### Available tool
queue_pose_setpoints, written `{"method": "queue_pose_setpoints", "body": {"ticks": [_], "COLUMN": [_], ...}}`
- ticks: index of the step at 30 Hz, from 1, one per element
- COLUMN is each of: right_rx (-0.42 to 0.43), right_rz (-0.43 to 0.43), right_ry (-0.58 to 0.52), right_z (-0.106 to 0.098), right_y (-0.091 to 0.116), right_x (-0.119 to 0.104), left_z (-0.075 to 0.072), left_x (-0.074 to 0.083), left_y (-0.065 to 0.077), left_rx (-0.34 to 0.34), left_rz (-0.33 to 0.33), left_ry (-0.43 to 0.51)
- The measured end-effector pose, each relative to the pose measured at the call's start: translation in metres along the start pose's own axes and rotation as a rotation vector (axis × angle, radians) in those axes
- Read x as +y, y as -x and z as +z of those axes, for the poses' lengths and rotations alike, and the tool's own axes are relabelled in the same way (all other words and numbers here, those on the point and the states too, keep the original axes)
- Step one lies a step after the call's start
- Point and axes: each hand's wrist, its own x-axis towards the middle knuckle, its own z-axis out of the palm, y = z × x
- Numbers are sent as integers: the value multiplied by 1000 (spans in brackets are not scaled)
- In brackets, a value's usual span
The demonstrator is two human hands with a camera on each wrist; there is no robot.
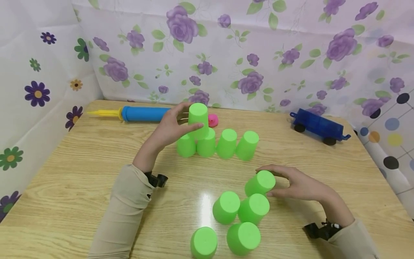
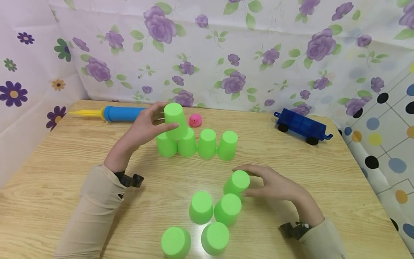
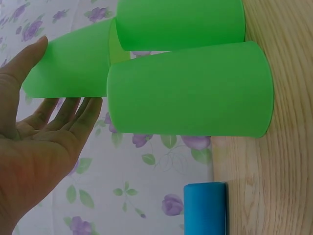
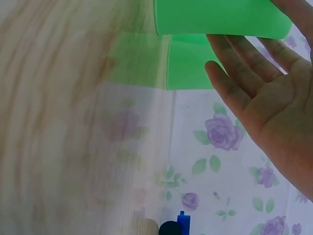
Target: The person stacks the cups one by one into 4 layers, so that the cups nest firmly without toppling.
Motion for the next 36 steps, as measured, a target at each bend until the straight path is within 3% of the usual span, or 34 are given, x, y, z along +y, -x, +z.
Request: {"method": "queue_pose_setpoints", "body": {"ticks": [16, 25, 36], "right_rx": [-23, -17, 56], "right_rz": [36, 20, -47], "right_ry": [13, 8, 39], "right_z": [-5, 0, -3], "right_y": [-3, -2, 0], "right_x": [-4, -3, -1], "left_z": [-3, -1, -18], "left_x": [-1, 1, 33], "left_y": [-4, 3, 29], "left_rx": [-9, -9, 42], "left_rz": [-1, 18, 112], "left_ry": [-9, -46, -59]}}
